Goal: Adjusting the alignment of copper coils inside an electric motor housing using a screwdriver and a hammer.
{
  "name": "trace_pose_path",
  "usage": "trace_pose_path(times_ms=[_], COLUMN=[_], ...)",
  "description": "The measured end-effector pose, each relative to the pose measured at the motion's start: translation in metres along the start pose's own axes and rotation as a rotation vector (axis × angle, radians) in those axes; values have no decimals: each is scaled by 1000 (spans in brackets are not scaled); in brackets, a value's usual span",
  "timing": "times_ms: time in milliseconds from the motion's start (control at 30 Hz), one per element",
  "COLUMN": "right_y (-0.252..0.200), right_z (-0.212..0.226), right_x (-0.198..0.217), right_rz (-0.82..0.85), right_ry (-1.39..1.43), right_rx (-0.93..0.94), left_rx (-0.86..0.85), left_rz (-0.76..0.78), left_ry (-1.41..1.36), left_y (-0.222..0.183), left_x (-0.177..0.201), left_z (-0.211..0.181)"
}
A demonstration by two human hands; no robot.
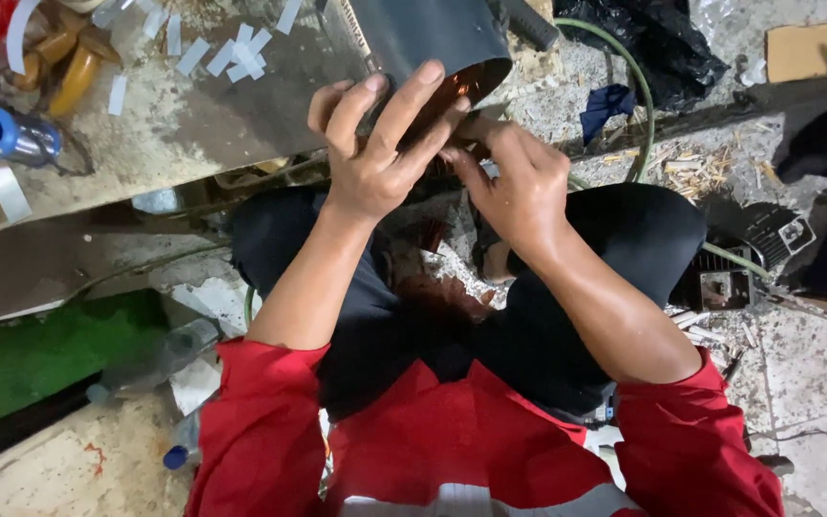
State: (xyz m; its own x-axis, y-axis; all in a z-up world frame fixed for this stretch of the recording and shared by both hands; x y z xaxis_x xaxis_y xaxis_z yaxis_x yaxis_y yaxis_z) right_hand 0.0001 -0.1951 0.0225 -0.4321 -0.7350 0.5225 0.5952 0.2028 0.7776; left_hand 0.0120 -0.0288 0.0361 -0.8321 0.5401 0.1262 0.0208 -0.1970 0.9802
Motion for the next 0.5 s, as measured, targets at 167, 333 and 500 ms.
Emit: trace_pose_path(times_ms=[167,333,500], right_y=[20,23,22], right_z=[20,34,21], right_x=[12,5,5], right_rz=[-75,-121,-369], right_ry=[-75,-83,218], right_rx=[204,288,-84], left_rx=[49,79,75], left_rz=[26,5,-54], left_ry=[-8,-26,-32], left_y=[-4,-3,30], left_x=[-1,-2,7], left_z=[-1,-4,-1])
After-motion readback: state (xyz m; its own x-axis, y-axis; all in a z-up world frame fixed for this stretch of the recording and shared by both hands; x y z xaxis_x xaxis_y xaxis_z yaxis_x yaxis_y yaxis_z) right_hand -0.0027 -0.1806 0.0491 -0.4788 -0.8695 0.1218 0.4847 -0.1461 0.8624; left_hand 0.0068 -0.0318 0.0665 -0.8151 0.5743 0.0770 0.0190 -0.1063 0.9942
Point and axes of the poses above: each hand's wrist, its own y-axis towards the middle knuckle, its own x-axis out of the back of the hand, z = x × y, the point moved 5 cm from there along y, towards the middle knuckle, and after that the axes turned 13 degrees about -z, right-handed, at the moved point
